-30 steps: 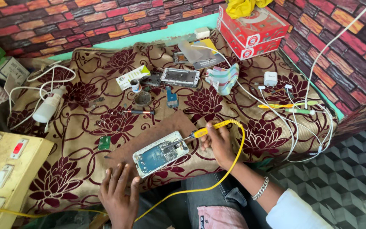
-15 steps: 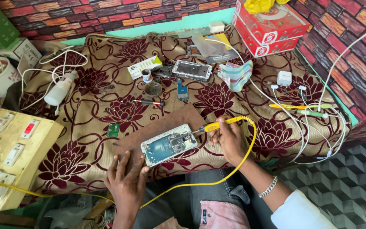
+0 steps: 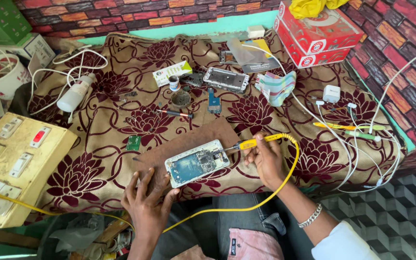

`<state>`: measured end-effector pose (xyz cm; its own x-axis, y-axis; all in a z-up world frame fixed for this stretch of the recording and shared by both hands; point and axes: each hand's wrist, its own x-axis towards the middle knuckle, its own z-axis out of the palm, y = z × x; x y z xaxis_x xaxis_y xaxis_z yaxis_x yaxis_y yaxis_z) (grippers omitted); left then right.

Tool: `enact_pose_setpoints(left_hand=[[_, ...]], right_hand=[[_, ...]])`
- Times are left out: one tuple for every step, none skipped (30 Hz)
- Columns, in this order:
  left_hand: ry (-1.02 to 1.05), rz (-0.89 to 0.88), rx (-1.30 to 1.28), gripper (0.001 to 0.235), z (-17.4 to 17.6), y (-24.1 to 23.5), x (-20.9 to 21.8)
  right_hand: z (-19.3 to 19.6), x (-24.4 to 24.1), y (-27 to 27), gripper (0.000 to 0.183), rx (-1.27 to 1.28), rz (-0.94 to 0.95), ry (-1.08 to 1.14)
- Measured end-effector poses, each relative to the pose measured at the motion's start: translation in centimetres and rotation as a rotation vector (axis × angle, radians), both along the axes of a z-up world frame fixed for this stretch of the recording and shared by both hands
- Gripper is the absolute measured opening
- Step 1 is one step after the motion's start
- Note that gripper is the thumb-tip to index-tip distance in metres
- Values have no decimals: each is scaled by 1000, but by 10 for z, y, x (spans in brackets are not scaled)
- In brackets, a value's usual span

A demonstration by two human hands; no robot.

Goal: The person uses a yellow hot air gun to apply heat to the motherboard of a disassembled smartphone. They hold the phone steady with their left hand while directing the airflow with their right hand across the circuit board.

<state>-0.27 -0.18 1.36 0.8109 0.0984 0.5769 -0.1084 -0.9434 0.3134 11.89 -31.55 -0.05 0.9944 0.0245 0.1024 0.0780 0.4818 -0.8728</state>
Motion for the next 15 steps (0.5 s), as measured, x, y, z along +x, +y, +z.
enact_pose_setpoints(left_hand=[[-1,-2,-6,47,-1,0,-1],[2,2,-2,47,-2,0,-1],[5,7,2,48,-2,0,0],[10,9,8,48,-3,1,-1],[9,9,7,48,-3,1,-1],[6,7,6,48,-3,1,-1],[3,6,6,48,-3,1,-1],[0,4,0,48,-4,1,0],[-3,3,-5,48,-4,1,0],[-6,3,-11,48,-4,1,0],[-7,1,-16,48,-4,1,-1],[-9,-1,-19,48,-4,1,-1],[-11,-2,-23,48,-4,1,-1],[-14,-3,-16,49,-3,0,-1],[-16,-3,-9,49,-3,0,-1]], right_hand=[[-1,0,0,25,-4,2,-3],[0,1,0,24,-9,4,-9],[0,2,-1,24,-11,13,-22],[0,1,-1,24,-12,20,-34],[0,1,-1,24,-13,27,-45],[0,1,-1,25,-26,21,-48],[0,1,-1,25,-39,16,-51],[0,1,-1,26,-51,9,-54],[0,1,-1,25,-42,8,-53],[0,1,-1,25,-34,9,-52],[0,1,0,25,-25,9,-52],[0,2,0,25,-42,7,-57],[1,2,1,25,-58,5,-61],[1,2,1,26,-75,2,-66],[2,2,0,27,-76,6,-61]])
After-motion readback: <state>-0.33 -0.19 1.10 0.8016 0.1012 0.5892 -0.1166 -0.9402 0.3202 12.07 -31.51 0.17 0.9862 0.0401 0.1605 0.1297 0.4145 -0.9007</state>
